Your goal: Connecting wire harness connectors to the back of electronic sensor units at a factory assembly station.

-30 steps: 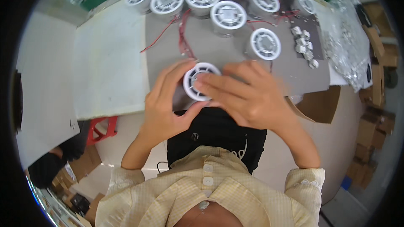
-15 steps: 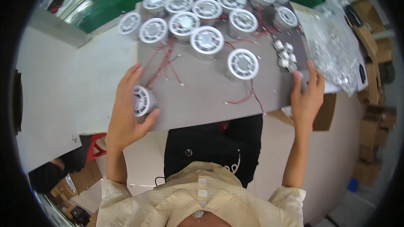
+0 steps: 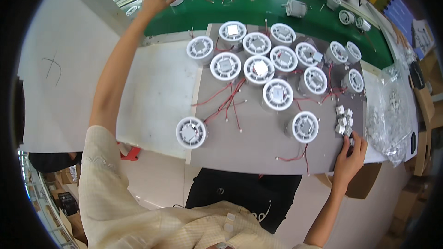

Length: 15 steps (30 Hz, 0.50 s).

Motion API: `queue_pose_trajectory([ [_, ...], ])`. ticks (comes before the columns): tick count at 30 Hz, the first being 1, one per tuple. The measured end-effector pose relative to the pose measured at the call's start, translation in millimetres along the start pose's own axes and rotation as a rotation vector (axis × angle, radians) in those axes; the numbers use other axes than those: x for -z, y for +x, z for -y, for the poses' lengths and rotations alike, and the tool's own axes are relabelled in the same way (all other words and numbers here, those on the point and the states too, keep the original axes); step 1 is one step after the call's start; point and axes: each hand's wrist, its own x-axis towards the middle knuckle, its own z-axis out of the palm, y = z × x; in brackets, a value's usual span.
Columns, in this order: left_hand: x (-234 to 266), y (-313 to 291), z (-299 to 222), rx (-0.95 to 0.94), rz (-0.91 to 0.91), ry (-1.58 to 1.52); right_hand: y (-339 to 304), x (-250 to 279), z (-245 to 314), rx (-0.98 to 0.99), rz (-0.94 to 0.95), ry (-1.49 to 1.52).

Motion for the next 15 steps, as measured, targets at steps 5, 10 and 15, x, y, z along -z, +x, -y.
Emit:
queue_pose_trajectory([
  [5, -49.4, 49.2, -23.9, -0.018, -0.206, -0.242, -5.8, -6.7, 0.9, -0.054, 0.022, 0.019],
  [10, -91.3, 38.5, 14.3, 0.131, 0.336, 0.12, -5.7, -12.2, -8.2, 0.029, -0.06, 0.031],
  [15, -96.0, 29.8, 48.4, 0.162, 0.278, -0.282, -5.6, -10.1, -5.7, -0.075, -0.032, 0.062],
])
